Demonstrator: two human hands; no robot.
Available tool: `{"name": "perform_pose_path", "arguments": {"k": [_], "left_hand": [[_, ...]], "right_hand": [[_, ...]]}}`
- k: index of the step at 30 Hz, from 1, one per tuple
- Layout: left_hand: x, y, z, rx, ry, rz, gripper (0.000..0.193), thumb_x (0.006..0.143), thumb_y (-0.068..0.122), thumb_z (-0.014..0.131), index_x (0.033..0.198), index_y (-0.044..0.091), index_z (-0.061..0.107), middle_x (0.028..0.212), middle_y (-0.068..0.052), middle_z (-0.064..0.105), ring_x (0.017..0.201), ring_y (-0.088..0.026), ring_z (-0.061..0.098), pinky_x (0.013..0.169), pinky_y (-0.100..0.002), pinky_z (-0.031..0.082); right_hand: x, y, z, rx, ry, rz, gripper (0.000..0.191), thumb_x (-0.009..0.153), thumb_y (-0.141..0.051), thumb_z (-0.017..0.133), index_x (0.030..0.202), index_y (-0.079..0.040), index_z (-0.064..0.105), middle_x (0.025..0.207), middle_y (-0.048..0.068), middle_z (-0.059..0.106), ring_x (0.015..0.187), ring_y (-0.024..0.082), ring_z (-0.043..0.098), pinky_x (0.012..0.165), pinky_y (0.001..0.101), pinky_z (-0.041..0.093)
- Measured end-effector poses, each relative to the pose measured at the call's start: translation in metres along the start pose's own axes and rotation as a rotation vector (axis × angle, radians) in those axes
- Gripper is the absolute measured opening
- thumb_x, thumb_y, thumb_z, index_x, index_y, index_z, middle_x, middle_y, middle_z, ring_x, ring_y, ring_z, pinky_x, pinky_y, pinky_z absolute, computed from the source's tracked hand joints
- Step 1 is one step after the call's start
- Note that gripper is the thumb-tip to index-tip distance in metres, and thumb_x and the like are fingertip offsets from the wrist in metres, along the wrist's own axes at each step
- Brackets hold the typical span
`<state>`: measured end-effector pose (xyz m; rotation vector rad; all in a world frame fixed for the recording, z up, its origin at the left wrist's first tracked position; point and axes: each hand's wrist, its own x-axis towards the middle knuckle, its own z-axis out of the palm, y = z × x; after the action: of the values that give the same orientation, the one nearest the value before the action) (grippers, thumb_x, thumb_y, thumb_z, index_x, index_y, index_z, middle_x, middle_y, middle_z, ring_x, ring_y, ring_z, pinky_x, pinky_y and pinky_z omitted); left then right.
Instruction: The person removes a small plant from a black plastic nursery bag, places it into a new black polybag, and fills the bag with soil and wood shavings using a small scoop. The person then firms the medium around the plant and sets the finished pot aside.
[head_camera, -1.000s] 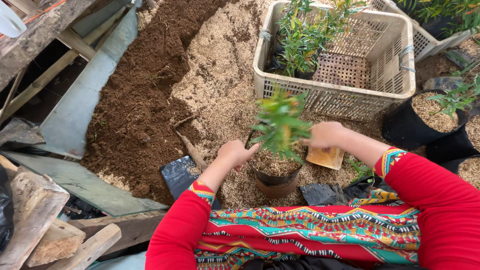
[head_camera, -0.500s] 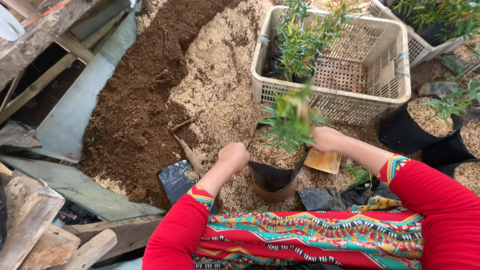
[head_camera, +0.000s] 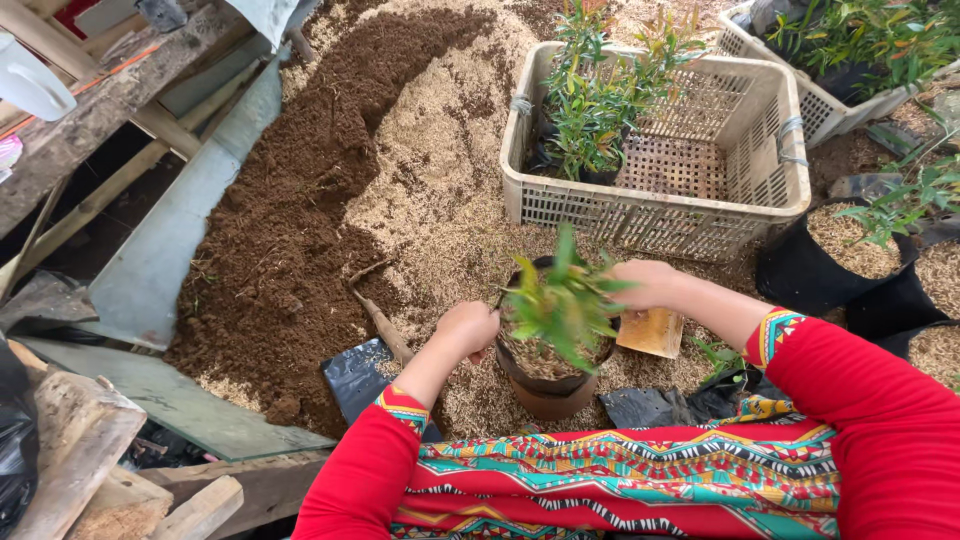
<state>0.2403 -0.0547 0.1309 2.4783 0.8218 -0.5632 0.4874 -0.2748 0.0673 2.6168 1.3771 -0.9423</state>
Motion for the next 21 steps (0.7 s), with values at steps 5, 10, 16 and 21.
{"name": "perform_pose_path", "arguments": {"k": [5, 10, 16, 21], "left_hand": [[0.018, -0.006, 0.013, 0.091, 0.119, 0.001, 0.069, 0.097, 0.064, 0.046, 0.084, 0.003, 0.076, 0.069, -0.011, 0.074, 0.074, -0.025, 0.072, 0.081, -0.042, 0.059], [0.019, -0.010, 0.023, -0.004, 0.187, 0.108, 0.049, 0.095, 0.041, 0.048, 0.086, 0.003, 0.077, 0.066, -0.011, 0.073, 0.070, -0.029, 0.077, 0.079, -0.043, 0.060], [0.002, -0.001, 0.005, 0.058, 0.031, 0.008, 0.071, 0.100, 0.058, 0.045, 0.075, 0.000, 0.077, 0.064, -0.011, 0.073, 0.074, -0.023, 0.073, 0.085, -0.041, 0.057], [0.014, -0.004, 0.016, 0.072, 0.060, 0.053, 0.036, 0.089, 0.025, 0.051, 0.075, 0.005, 0.077, 0.067, -0.012, 0.075, 0.069, -0.025, 0.077, 0.078, -0.043, 0.061]], "right_hand": [[0.012, 0.009, 0.020, 0.109, -0.168, 0.039, 0.040, 0.105, -0.038, 0.049, 0.111, -0.006, 0.072, 0.090, 0.012, 0.079, 0.074, 0.022, 0.077, 0.070, 0.0369, 0.064], [0.007, 0.003, 0.008, -0.094, -0.049, -0.121, 0.047, 0.104, -0.044, 0.048, 0.102, -0.007, 0.077, 0.090, 0.012, 0.080, 0.074, 0.021, 0.076, 0.068, 0.0350, 0.061], [-0.029, -0.019, -0.018, -0.010, 0.007, 0.070, 0.046, 0.099, -0.050, 0.049, 0.109, -0.011, 0.070, 0.090, 0.012, 0.076, 0.069, 0.019, 0.071, 0.066, 0.0359, 0.062], [-0.029, -0.021, -0.002, 0.254, -0.190, -0.019, 0.036, 0.098, -0.028, 0.055, 0.100, 0.004, 0.072, 0.086, 0.015, 0.080, 0.066, 0.022, 0.078, 0.065, 0.0358, 0.066]]}}
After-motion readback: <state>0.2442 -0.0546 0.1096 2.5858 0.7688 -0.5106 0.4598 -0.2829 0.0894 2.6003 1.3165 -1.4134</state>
